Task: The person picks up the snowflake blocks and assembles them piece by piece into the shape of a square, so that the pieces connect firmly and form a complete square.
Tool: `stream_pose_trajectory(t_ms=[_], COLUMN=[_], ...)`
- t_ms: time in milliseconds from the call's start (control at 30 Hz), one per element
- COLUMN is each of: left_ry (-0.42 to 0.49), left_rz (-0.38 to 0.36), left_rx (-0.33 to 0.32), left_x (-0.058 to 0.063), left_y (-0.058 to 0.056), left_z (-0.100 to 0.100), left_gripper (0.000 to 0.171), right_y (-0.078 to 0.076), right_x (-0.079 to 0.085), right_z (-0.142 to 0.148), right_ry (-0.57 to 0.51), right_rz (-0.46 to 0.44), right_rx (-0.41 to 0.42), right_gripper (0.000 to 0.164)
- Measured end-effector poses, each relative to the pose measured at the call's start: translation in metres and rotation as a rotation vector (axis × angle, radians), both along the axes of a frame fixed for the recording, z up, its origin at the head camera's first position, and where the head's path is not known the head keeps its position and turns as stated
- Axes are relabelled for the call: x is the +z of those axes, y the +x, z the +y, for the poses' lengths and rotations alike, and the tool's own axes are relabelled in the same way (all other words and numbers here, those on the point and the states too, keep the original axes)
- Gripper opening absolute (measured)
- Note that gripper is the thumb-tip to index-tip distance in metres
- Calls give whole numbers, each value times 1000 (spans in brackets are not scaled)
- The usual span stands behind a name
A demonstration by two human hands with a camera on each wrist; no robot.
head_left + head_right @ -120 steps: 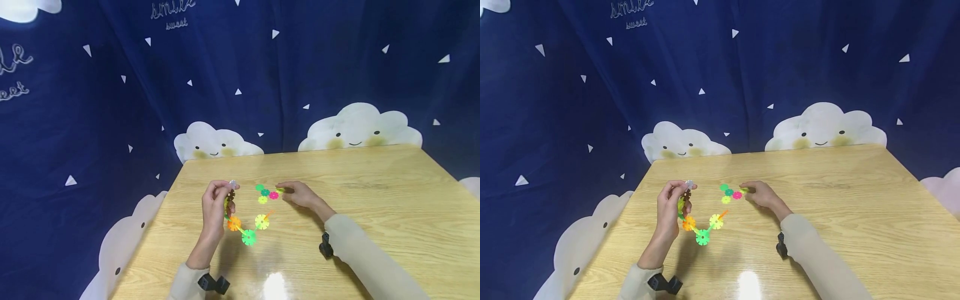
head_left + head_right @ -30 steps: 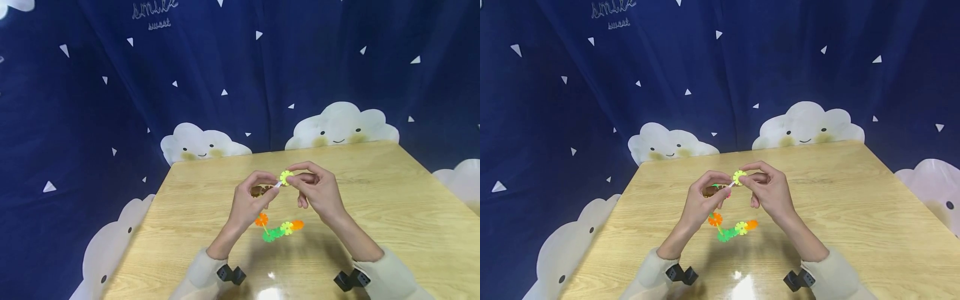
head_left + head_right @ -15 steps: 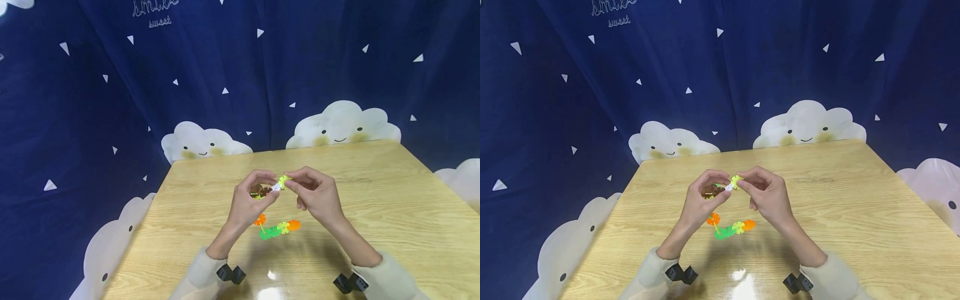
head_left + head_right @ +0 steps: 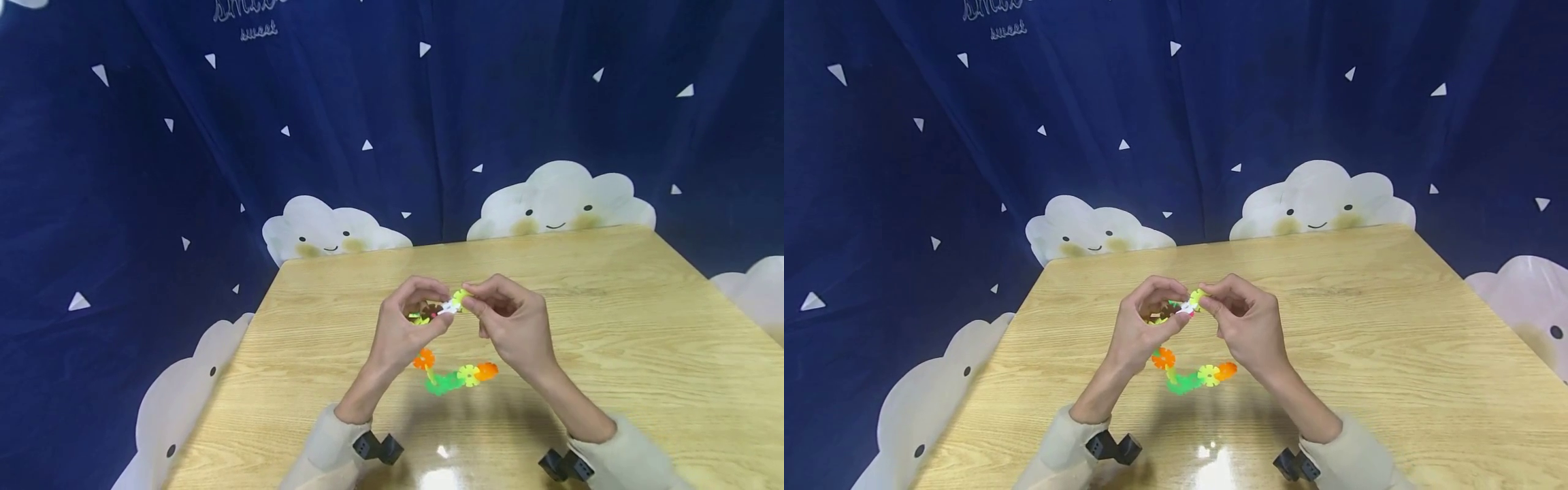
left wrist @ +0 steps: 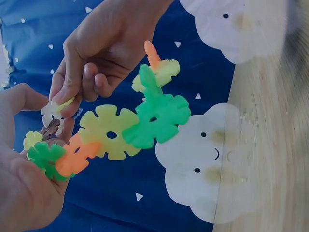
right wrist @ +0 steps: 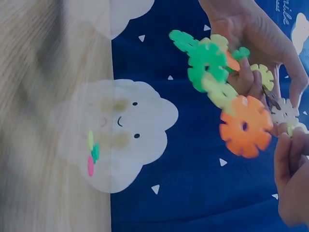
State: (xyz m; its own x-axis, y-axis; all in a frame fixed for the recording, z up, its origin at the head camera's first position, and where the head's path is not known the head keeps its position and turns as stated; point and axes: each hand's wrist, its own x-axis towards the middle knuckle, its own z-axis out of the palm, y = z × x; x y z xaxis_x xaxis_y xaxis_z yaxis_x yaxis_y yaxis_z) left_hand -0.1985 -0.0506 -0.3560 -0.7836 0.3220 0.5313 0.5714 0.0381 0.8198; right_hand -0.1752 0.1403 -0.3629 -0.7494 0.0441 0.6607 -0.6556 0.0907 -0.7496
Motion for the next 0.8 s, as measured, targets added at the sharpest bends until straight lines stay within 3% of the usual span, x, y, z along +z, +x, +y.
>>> stream_pose_trajectory(t_ms=[233,500,700,800], left_ry=[40,61,251,360], left_rz=[-47,-167,-198,-190], left_rx=[19,45,38,59], left_x=[-4,-13,-12,-11], left_y=[2,7,3,1], left_z=[1,-7,-16,-20], left_gripper=[31,27,29,30], right_y=[1,-11,-15,-15], right_x=[-2,-2,-5,-14], right_z=[-4,5,10,11], right_ry=[-5,135,134,123], right_rz=[6,-33,-54,-129], right_rx=[6,130,119,132], right_gripper=[16,23,30,31])
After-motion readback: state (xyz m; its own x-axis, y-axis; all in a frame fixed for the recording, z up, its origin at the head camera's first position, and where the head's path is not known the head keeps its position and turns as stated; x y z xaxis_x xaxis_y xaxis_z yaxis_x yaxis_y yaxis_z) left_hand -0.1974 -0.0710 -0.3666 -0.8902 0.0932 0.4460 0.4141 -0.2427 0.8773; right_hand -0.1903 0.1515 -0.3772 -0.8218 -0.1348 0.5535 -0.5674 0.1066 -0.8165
